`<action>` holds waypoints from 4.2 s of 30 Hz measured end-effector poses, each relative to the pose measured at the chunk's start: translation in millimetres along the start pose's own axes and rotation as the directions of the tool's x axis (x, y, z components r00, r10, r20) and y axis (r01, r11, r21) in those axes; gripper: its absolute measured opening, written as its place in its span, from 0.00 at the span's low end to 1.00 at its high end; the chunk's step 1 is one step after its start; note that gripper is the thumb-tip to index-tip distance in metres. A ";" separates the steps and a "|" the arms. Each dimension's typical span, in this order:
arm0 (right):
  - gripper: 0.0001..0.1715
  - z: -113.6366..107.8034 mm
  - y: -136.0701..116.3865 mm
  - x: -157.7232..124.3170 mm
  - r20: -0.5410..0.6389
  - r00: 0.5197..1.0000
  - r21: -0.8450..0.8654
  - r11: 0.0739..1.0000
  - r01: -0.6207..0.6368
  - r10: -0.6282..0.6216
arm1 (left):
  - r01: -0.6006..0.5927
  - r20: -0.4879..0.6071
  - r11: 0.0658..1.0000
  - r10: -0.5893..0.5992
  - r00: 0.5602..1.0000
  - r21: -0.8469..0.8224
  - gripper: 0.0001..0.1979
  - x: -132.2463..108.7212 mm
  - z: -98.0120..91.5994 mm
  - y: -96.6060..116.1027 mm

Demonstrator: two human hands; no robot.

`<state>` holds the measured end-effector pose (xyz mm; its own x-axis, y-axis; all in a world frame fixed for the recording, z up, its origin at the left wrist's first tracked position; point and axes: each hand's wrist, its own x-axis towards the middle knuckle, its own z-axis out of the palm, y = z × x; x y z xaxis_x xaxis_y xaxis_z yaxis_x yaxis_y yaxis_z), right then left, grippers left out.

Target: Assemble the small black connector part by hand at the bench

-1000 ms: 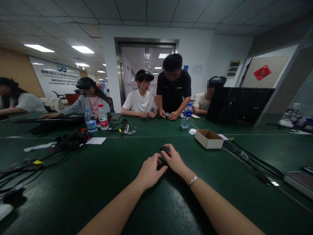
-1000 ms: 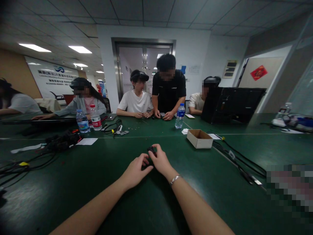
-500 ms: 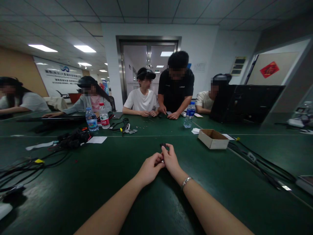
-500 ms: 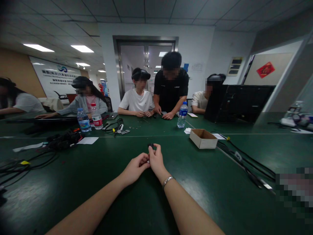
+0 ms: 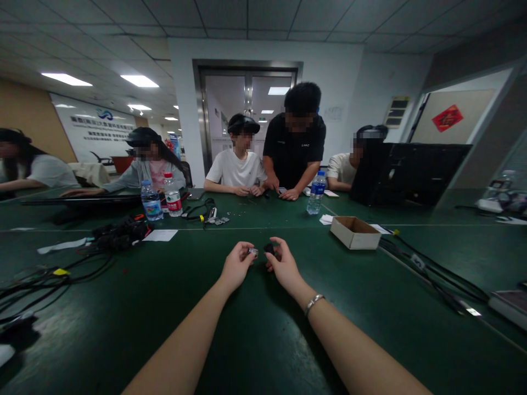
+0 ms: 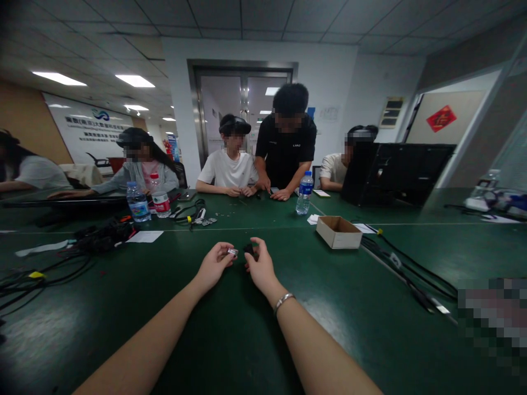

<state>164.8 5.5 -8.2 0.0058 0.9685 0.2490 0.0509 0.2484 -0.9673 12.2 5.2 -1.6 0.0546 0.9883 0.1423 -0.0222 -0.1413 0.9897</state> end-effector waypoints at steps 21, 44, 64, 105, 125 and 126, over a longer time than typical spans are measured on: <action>0.25 -5.7 4.0 4.9 0.021 0.999 -0.048 0.998 0.049 -0.049 | -0.130 0.045 0.988 0.127 0.991 0.081 0.11 9.2 -18.6 -11.8; 0.19 -4.7 3.6 4.3 0.137 0.991 -0.037 0.999 0.010 -0.005 | -0.095 0.080 0.984 0.084 0.993 0.153 0.10 -1.7 -13.7 7.8; 0.17 -3.0 -1.9 -0.1 0.123 0.991 -0.197 0.977 0.074 -0.051 | -0.150 0.106 0.962 0.129 0.986 0.228 0.12 2.7 -15.0 -3.6; 0.18 -3.7 0.9 2.9 0.146 0.989 -0.076 0.997 -0.004 0.015 | -0.103 0.084 0.969 0.086 0.993 0.224 0.16 1.0 -14.6 0.7; 0.15 -3.0 -4.3 0.5 0.150 0.988 -0.096 0.995 -0.013 0.028 | -0.159 0.111 0.968 0.140 0.984 0.192 0.14 2.6 -14.4 -2.0; 0.16 -3.0 -4.0 0.8 0.148 0.989 -0.100 0.995 -0.014 0.029 | -0.155 0.100 0.967 0.137 0.986 0.202 0.14 2.8 -14.1 -1.7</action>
<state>167.7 5.2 -4.0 -0.1404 0.9674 0.2107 0.1508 0.2312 -0.9611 -1.7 9.0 -3.1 0.1502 0.9491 0.2769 0.1715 -0.3009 0.9381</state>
